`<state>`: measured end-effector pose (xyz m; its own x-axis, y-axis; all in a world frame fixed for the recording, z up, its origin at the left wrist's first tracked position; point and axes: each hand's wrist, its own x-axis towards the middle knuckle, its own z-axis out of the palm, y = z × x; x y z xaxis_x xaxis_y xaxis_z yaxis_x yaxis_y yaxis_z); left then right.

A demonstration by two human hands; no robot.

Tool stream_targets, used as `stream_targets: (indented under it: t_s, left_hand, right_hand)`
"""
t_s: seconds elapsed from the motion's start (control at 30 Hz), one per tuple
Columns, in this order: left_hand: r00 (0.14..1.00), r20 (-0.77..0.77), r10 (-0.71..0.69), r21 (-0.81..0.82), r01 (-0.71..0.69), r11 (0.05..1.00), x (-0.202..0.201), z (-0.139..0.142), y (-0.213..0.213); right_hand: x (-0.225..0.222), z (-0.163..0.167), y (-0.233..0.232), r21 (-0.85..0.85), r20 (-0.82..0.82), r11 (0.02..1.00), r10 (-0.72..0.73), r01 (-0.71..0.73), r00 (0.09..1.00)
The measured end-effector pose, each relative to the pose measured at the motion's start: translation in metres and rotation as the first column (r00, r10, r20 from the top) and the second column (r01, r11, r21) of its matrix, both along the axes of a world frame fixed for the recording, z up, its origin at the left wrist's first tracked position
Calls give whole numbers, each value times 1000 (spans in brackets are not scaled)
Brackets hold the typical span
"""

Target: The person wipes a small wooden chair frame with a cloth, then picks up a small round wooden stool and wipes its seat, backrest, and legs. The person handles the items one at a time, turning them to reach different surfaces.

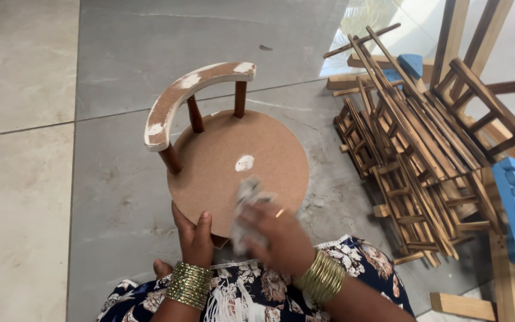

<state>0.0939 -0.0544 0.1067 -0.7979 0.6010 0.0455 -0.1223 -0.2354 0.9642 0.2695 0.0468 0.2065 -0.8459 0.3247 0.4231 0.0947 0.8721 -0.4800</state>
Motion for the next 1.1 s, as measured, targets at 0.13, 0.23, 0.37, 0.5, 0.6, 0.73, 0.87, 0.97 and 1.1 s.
stream_targets:
  t_s: [0.13, 0.23, 0.37, 0.5, 0.6, 0.73, 0.87, 0.97, 1.1]
  left_hand:
    - [1000, -20, -24, 24, 24, 999, -1, 4, -4]
    - [999, 31, -9, 4, 9, 1000, -1, 6, -3]
    - [973, 229, 17, 50, -29, 998, -20, 12, -3]
    - [972, 233, 27, -92, -6, 996, -43, 14, 0]
    - [996, -89, -13, -62, 8, 998, -47, 10, 2]
    - [998, 25, -61, 25, 60, 998, -48, 4, 6]
    - [996, -41, -77, 50, 79, 996, -44, 0, 12]
    - [998, 9, -59, 46, 58, 997, -38, -4, 16]
    - [991, -129, 38, 0, -38, 999, -29, -12, 20]
  right_hand:
    - [1, -7, 82, -179, -73, 869, -480, 462, 874]
    - [13, -26, 105, -524, 120, 597, -654, 607, 747]
    - [33, -52, 77, -411, -22, 773, -538, 483, 842]
    - [53, -66, 46, -705, 85, 594, -472, 388, 877]
    - [54, -69, 57, -690, 137, 566, -511, 452, 849]
    - [37, -66, 113, -458, 1, 744, -546, 486, 838]
    - [5, -54, 176, -263, 49, 817, -521, 514, 852]
    - [-23, -46, 206, -220, 52, 766, -609, 604, 792]
    - [-28, -45, 190, -243, 74, 682, -696, 690, 714]
